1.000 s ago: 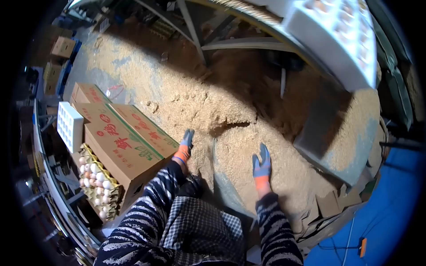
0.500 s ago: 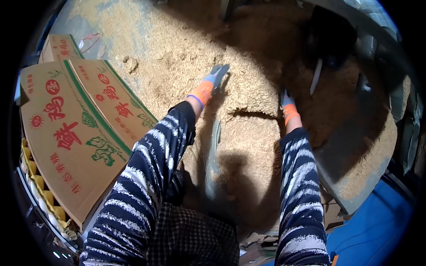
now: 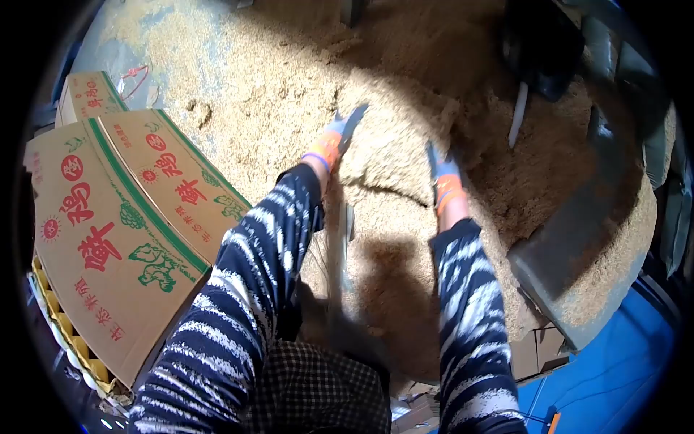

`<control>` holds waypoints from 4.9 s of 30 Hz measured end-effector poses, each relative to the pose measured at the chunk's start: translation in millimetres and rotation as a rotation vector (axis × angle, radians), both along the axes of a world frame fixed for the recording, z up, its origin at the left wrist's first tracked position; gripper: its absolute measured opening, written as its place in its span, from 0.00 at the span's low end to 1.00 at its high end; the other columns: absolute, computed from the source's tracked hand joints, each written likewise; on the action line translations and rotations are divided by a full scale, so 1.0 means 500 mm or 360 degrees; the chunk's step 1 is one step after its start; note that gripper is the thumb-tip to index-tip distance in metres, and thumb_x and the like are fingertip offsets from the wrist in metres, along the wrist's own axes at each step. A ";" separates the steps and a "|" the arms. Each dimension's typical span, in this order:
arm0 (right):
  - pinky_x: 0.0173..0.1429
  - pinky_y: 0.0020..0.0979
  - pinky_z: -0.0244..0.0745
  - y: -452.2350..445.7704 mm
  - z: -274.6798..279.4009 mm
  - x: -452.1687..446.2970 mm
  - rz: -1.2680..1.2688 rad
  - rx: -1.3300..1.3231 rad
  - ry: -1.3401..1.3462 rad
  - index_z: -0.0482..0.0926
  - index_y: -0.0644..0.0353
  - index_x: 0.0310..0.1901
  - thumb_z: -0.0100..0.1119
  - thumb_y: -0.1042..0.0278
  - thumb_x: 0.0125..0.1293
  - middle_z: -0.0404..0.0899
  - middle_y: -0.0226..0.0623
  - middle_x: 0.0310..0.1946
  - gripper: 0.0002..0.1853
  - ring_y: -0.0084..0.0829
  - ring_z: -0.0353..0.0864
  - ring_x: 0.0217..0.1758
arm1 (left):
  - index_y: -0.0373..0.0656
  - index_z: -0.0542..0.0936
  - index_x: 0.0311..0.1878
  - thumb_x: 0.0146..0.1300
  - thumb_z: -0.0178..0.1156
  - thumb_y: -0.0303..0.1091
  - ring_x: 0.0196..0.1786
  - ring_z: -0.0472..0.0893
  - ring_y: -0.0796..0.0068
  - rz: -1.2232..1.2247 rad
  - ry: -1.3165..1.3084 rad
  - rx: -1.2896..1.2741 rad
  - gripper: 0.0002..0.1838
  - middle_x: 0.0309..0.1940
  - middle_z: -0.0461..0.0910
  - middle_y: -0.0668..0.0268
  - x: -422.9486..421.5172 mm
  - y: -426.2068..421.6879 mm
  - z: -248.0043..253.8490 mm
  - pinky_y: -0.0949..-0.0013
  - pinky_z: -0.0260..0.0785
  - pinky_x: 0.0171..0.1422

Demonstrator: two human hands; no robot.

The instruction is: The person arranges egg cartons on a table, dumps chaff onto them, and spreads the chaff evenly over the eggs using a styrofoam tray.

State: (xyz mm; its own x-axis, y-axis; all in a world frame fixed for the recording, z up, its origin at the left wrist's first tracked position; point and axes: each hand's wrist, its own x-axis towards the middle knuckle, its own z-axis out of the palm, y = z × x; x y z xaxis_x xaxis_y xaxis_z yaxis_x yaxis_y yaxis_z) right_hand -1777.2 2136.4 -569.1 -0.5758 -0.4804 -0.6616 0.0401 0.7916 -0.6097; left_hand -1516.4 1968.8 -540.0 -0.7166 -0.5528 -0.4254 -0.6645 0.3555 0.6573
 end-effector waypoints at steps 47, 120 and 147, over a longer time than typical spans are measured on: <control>0.77 0.48 0.50 -0.293 1.677 0.431 0.1467 -0.1282 0.1666 0.73 0.53 0.64 0.67 0.63 0.57 0.71 0.42 0.65 0.30 0.45 0.65 0.70 | 0.52 0.67 0.71 0.65 0.61 0.46 0.72 0.65 0.58 0.1058 0.1188 -0.0190 0.31 0.70 0.67 0.58 0.523 -0.081 1.370 0.61 0.56 0.75; 0.79 0.50 0.40 -0.856 1.828 -0.126 0.0298 -0.0211 0.1905 0.55 0.46 0.75 0.66 0.42 0.56 0.50 0.45 0.76 0.48 0.51 0.46 0.79 | 0.44 0.72 0.65 0.52 0.68 0.29 0.67 0.69 0.51 0.1027 0.0385 -0.0500 0.33 0.64 0.71 0.54 0.513 -0.439 1.553 0.58 0.63 0.70; 0.75 0.50 0.53 -1.481 2.015 0.315 0.1140 -0.0895 0.2152 0.72 0.48 0.65 0.77 0.53 0.39 0.72 0.46 0.59 0.45 0.49 0.66 0.67 | 0.46 0.71 0.67 0.60 0.64 0.30 0.64 0.72 0.56 0.0998 0.0553 -0.0383 0.30 0.64 0.71 0.56 0.859 -1.419 1.614 0.62 0.67 0.66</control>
State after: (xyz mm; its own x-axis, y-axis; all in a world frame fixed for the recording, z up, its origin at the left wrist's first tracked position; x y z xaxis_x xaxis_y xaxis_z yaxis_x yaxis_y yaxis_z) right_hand -1619.9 1396.1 438.3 -0.1234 -0.8830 0.4529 -0.9914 0.0899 -0.0950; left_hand -1086.9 1259.5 266.9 -0.3081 -0.9501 -0.0488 -0.5583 0.1391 0.8179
